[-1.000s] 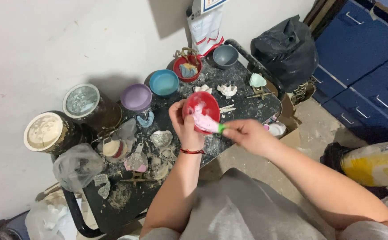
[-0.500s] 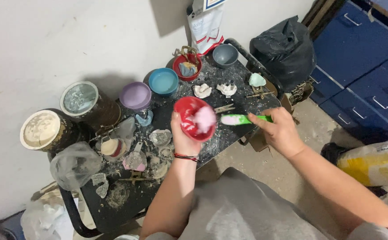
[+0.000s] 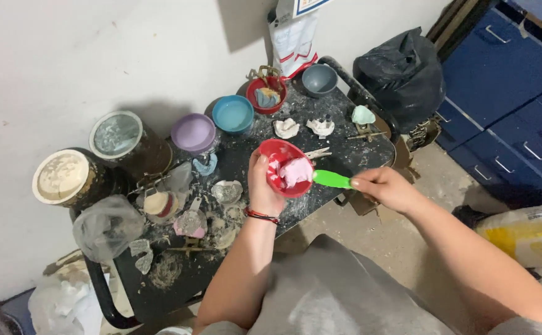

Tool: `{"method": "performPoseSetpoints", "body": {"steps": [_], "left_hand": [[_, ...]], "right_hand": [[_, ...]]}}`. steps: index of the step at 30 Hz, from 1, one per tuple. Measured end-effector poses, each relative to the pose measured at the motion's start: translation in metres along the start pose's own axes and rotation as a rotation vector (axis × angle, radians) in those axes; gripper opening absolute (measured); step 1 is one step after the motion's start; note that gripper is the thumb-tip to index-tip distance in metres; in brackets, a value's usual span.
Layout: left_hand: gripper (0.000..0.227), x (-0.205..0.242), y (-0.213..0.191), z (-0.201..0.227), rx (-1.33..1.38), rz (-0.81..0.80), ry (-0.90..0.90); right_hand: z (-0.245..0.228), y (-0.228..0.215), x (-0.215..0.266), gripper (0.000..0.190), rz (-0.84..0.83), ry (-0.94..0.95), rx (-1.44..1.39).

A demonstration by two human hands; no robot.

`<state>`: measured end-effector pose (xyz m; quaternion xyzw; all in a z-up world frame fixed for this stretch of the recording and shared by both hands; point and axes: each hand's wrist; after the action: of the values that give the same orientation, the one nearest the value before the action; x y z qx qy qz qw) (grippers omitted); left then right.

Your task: The person pours a white powder from a bag into a red bowl, adds water from a blue bowl, and mixes the contents with a green spatula. They then apply the pink mixture to a small object and later mix the remaining contents in the red bowl.

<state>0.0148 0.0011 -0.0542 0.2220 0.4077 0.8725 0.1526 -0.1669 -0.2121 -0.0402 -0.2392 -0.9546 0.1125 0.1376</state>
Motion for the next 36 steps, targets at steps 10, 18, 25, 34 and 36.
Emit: {"method": "performPoseSetpoints", "body": {"steps": [10,18,25,34,36], "left_hand": [[0.043,0.008,0.026,-0.013,-0.571,-0.284,0.112],[0.089,0.016,0.029,0.006,-0.369,-0.585,0.204],[0.061,-0.004,0.018,-0.037,-0.077,-0.367,-0.142],[0.075,-0.007,0.032,-0.011,-0.015,-0.526,0.134],[0.076,-0.015,0.029,-0.024,0.029,-0.512,0.08]], "right_hand": [[-0.109,-0.001,-0.035,0.018,0.373,-1.467,1.272],[-0.131,-0.01,-0.021,0.015,0.293,-1.092,1.267],[-0.159,-0.003,-0.02,0.009,0.292,-1.517,1.332],[-0.125,0.018,0.017,0.014,0.46,-1.079,1.32],[-0.129,0.03,0.027,0.024,0.482,-1.01,1.396]]}}
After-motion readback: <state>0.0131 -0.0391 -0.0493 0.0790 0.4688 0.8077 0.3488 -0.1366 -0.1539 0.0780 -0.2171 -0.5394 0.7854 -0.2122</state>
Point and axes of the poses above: each hand's wrist, its own x-axis away from the middle knuckle, its own y-axis out of the palm, z = x × y, and after that the axes turned 5 degrees about z, right-handed
